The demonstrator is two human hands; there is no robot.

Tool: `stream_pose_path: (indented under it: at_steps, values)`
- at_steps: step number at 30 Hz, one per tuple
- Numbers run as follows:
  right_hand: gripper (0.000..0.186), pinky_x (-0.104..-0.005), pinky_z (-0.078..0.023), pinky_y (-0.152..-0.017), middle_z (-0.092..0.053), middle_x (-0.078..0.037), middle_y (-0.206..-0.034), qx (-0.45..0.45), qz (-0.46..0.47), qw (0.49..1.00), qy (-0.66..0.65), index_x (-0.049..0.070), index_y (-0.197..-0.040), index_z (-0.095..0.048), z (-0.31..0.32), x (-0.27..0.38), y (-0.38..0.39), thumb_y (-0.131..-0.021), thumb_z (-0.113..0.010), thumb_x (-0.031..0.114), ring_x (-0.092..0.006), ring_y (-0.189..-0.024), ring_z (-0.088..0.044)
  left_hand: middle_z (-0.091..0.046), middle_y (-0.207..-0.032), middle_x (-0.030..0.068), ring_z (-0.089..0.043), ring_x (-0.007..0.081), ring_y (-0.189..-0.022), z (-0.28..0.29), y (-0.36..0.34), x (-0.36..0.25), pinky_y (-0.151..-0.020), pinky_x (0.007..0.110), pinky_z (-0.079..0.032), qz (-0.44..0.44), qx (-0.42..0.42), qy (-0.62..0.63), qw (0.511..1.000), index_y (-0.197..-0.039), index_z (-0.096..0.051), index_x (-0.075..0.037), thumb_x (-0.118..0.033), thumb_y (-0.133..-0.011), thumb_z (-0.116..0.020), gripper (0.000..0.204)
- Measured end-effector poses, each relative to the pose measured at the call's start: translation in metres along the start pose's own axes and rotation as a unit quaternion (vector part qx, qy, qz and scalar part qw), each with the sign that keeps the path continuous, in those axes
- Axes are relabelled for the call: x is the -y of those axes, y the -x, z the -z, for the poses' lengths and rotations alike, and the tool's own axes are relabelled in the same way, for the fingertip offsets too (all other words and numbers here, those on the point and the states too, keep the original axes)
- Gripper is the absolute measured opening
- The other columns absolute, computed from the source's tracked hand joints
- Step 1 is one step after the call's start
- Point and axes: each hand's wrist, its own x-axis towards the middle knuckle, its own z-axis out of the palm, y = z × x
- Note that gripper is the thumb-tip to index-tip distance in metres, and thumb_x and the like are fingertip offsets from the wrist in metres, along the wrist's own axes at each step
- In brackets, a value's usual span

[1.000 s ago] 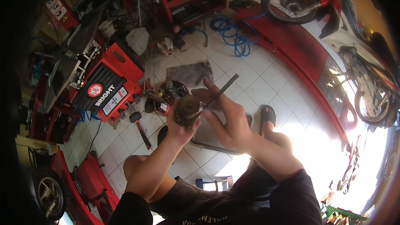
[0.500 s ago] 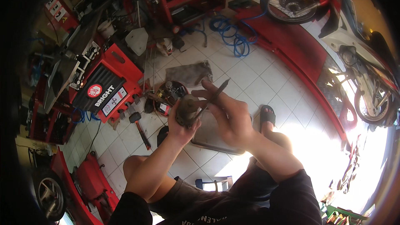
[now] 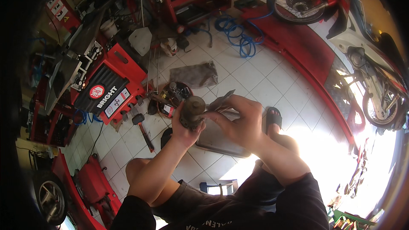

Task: The person sits in a workshop and uses a screwdriver to work on a cylindrical metal part held in their left hand. They repeatedly insert the tool into the part, twist it, and adjust their grip while occasionally looking around the room.

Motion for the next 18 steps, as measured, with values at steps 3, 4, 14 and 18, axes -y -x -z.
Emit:
stream_pose_path:
  at_steps: [3,4,14,18]
  values:
    - [0.017,-0.0320,-0.058,-0.082,-0.074,-0.016,-0.099,-0.015,0.027,0.999,-0.010,-0.008,-0.103,-0.067,-0.001,0.001,-0.004,-0.087,-0.069,-0.003,-0.0242,-0.092,-0.074,-0.066,-0.081,0.0082,-0.048,0.0218,-0.044,0.000,0.001,0.001,-0.049,0.032,-0.036,0.007,-0.006,0.008,1.000,-0.101,-0.065,-0.013,-0.054,-0.100,-0.039,0.048]
    - [0.018,-0.0324,-0.057,-0.083,-0.074,-0.016,-0.100,-0.047,0.015,0.997,-0.066,-0.007,-0.103,-0.068,-0.008,0.009,-0.004,-0.086,-0.068,-0.003,-0.0253,-0.094,-0.074,-0.066,-0.078,0.0090,-0.049,0.0218,-0.043,-0.001,0.001,0.002,-0.051,0.033,-0.037,0.012,-0.004,0.012,1.000,-0.099,-0.065,-0.013,-0.054,-0.100,-0.041,0.047]
    - [0.033,-0.0311,-0.057,-0.077,-0.074,-0.013,-0.095,-0.008,0.028,0.999,0.017,-0.001,-0.104,-0.071,0.002,-0.007,0.002,-0.076,-0.084,0.011,-0.0236,-0.087,-0.074,-0.067,-0.079,0.0086,-0.051,0.0211,-0.045,-0.001,0.001,0.004,-0.053,0.033,-0.039,0.012,-0.038,0.008,0.999,-0.096,-0.066,-0.016,-0.053,-0.100,-0.041,0.045]
    - [0.028,-0.0312,-0.057,-0.077,-0.074,-0.014,-0.095,-0.082,0.042,0.995,-0.038,-0.001,-0.104,-0.071,-0.015,0.010,-0.004,-0.079,-0.080,0.007,-0.0238,-0.087,-0.074,-0.068,-0.087,0.0060,-0.052,0.0209,-0.049,0.003,0.002,0.004,-0.047,0.032,-0.037,0.012,0.010,-0.009,1.000,-0.104,-0.064,-0.013,-0.052,-0.100,-0.039,0.047]
